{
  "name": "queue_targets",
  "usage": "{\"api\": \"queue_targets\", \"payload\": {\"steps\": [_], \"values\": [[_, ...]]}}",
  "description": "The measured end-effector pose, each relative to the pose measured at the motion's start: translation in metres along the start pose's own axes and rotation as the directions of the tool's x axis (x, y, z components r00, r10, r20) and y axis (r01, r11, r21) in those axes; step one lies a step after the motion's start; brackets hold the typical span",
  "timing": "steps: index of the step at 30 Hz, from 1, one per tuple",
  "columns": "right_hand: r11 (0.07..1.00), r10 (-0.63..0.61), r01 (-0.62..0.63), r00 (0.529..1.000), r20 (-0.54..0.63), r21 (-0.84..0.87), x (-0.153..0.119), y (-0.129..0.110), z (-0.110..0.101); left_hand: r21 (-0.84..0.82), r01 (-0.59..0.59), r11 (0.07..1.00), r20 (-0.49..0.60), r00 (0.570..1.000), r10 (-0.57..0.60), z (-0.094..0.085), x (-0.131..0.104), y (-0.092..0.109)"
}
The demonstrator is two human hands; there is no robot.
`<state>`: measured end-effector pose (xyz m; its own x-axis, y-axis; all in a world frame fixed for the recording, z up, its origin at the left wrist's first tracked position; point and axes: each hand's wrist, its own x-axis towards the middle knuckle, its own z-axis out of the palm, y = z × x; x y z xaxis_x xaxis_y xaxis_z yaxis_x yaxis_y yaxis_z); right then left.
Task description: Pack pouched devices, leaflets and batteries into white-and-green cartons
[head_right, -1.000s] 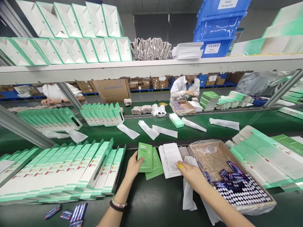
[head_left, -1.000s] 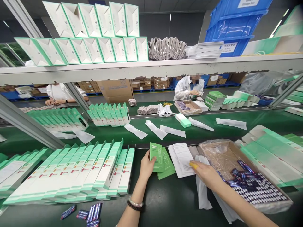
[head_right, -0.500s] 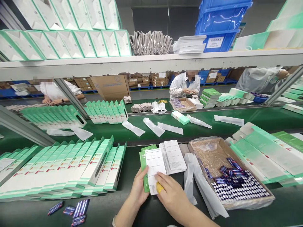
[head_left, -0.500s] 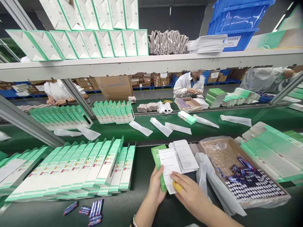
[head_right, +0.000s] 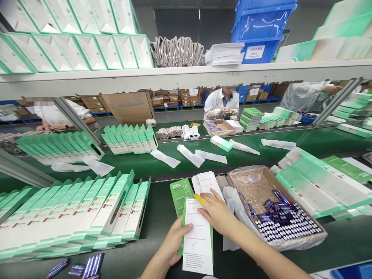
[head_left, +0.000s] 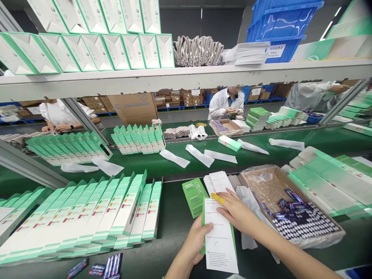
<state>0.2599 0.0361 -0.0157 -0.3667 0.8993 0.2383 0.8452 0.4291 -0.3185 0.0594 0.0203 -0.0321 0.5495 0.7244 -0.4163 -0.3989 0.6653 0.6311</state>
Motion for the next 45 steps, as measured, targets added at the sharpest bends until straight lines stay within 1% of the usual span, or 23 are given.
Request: {"api": "queue_targets", "payload": {"steps": [2, 5, 6, 8, 10, 12, 14, 17, 21, 24, 28, 31, 33, 35, 36, 37, 38, 39, 40, 42, 43, 45], "values": [[0.996, 0.076, -0.075, 0.997, 0.024, -0.042, 0.004, 0.023, -0.008, 0.006, 0.007, 1.0, -0.004, 1.0, -0.007, -0.002, 0.0, 0.001], [0.945, 0.251, -0.245, 0.968, 0.002, -0.216, 0.017, 0.078, -0.02, 0.011, 0.022, 1.0, -0.02, 1.0, -0.022, -0.005, 0.0, 0.001], [0.93, 0.283, -0.274, 0.959, 0.004, -0.246, 0.022, 0.097, -0.021, 0.007, 0.025, 1.0, -0.024, 0.999, -0.025, -0.006, 0.0, 0.001], [0.926, 0.29, -0.267, 0.956, 0.052, -0.267, 0.03, 0.127, -0.019, -0.008, 0.03, 1.0, -0.027, 0.999, -0.03, -0.006, 0.0, 0.001], [0.937, 0.261, -0.22, 0.958, 0.123, -0.27, 0.035, 0.143, -0.011, -0.016, 0.039, 0.999, -0.033, 0.999, -0.039, -0.006, 0.0, -0.001], [0.944, 0.237, -0.186, 0.957, 0.169, -0.272, 0.036, 0.149, -0.002, -0.019, 0.043, 0.999, -0.042, 0.998, -0.043, -0.006, 0.0, -0.003], [0.945, 0.232, -0.179, 0.957, 0.175, -0.273, 0.034, 0.149, 0.004, -0.027, 0.035, 0.999, -0.053, 0.998, -0.036, -0.007, 0.0, -0.005], [0.953, 0.227, -0.186, 0.961, 0.156, -0.24, 0.029, 0.149, 0.008, -0.041, 0.031, 0.999, -0.067, 0.997, -0.034, -0.01, 0.002, -0.007], [0.961, 0.256, -0.243, 0.962, 0.093, -0.133, 0.019, 0.154, 0.006, -0.041, 0.047, 0.998, -0.08, 0.996, -0.05, -0.015, 0.004, -0.009], [0.961, 0.278, -0.278, 0.959, 0.048, -0.002, 0.011, 0.155, -0.004, -0.039, 0.048, 0.998, -0.098, 0.994, -0.051, -0.016, 0.006, -0.01], [0.941, 0.275, -0.27, 0.961, 0.006, 0.203, 0.001, 0.155, -0.029, -0.041, 0.04, 0.998, -0.111, 0.993, -0.045, -0.015, 0.006, -0.009], [0.894, 0.351, -0.318, 0.935, -0.053, 0.314, -0.002, 0.155, -0.048, -0.038, 0.055, 0.998, -0.11, 0.992, -0.059, -0.012, 0.005, -0.005], [0.857, 0.423, -0.365, 0.902, -0.092, 0.364, -0.002, 0.151, -0.059, -0.028, 0.056, 0.998, -0.109, 0.992, -0.059, -0.009, 0.005, -0.001], [0.829, 0.46, -0.383, 0.882, -0.107, 0.407, 0.0, 0.135, -0.069, -0.022, 0.044, 0.999, -0.113, 0.993, -0.046, -0.006, 0.005, 0.001], [0.817, 0.454, -0.376, 0.886, -0.087, 0.438, 0.002, 0.122, -0.073, -0.024, 0.038, 0.999, -0.113, 0.993, -0.041, -0.004, 0.006, 0.002], [0.806, 0.427, -0.36, 0.903, -0.041, 0.47, 0.004, 0.106, -0.077, -0.028, 0.035, 0.999, -0.109, 0.993, -0.038, -0.003, 0.007, 0.003], [0.798, 0.376, -0.336, 0.926, 0.023, 0.5, 0.006, 0.086, -0.08, -0.034, 0.034, 0.999, -0.103, 0.994, -0.037, -0.002, 0.008, 0.003], [0.798, 0.295, -0.307, 0.949, 0.109, 0.519, 0.008, 0.065, -0.081, -0.041, 0.029, 0.999, -0.098, 0.995, -0.033, -0.001, 0.009, 0.002], [0.815, 0.198, -0.27, 0.961, 0.192, 0.513, 0.01, 0.043, -0.081, -0.048, 0.023, 0.999, -0.093, 0.995, -0.027, 0.001, 0.011, 0.001], [0.886, 0.023, -0.154, 0.957, 0.289, 0.437, 0.015, 0.005, -0.073, -0.063, 0.003, 0.998, -0.089, 0.996, -0.009, 0.004, 0.013, -0.001], [0.923, -0.036, -0.083, 0.953, 0.3, 0.375, 0.017, -0.009, -0.065, -0.07, -0.009, 0.998, -0.09, 0.996, 0.003, 0.005, 0.013, -0.002], [0.974, -0.106, 0.048, 0.959, 0.263, 0.22, 0.021, -0.026, -0.045, -0.084, -0.031, 0.996, -0.097, 0.995, 0.023, 0.006, 0.012, -0.004]]}}
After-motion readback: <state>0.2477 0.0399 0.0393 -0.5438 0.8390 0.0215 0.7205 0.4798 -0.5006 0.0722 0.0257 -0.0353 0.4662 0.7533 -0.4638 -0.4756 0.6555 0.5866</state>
